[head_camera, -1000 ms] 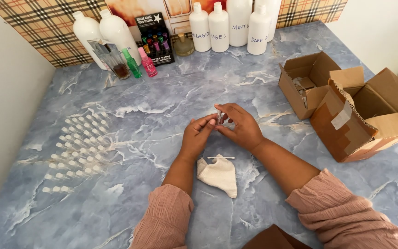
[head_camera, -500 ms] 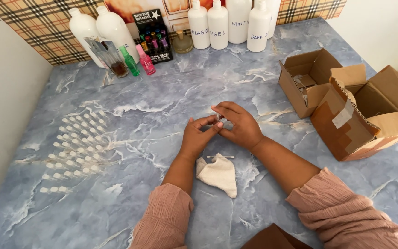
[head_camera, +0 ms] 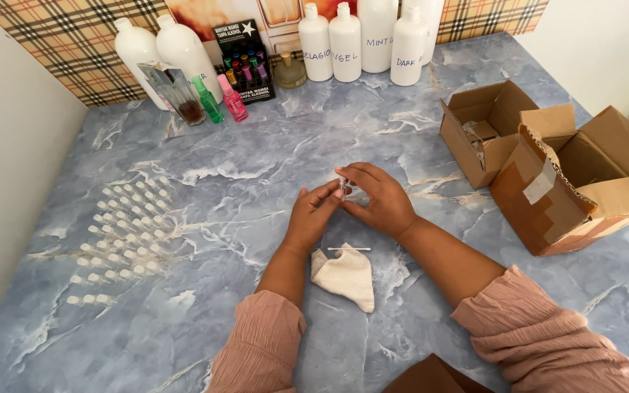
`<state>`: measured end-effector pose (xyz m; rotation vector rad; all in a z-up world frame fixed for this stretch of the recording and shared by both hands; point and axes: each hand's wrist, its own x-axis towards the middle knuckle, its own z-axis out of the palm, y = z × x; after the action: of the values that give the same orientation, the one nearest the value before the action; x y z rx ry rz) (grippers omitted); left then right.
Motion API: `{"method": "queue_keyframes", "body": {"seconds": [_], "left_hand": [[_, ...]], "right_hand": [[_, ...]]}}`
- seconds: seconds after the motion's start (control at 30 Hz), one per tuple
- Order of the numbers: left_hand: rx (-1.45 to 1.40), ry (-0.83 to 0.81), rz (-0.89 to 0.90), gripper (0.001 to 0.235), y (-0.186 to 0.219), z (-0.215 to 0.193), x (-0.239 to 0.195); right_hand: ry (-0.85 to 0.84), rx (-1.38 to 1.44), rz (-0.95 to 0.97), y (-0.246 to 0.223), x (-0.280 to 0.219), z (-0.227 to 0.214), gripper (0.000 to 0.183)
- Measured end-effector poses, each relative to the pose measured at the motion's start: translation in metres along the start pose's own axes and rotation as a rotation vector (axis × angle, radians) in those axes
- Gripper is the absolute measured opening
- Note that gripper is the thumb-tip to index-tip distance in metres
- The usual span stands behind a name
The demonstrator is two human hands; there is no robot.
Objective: The person places small perfume vials into a white fabric pouch and then puts the pouch into a cardboard box.
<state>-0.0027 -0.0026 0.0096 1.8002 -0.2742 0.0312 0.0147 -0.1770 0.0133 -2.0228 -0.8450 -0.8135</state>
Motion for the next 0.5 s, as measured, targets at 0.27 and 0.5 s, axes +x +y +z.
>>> {"method": "queue_keyframes", "body": {"seconds": [0.27,0.5], "left_hand": [[-0.027,0.009,-0.004,0.053,0.001,0.000,-0.002],[-0.023,-0.071,0.087,0.047,-0.002,-0.005,-0.004]], "right_hand": [[0.015,-0.037,0.006,0.007,-0.004,0.006,0.047],[-0.024,-0.010,0.007,-0.002,0.000,-0.002,0.049]]}}
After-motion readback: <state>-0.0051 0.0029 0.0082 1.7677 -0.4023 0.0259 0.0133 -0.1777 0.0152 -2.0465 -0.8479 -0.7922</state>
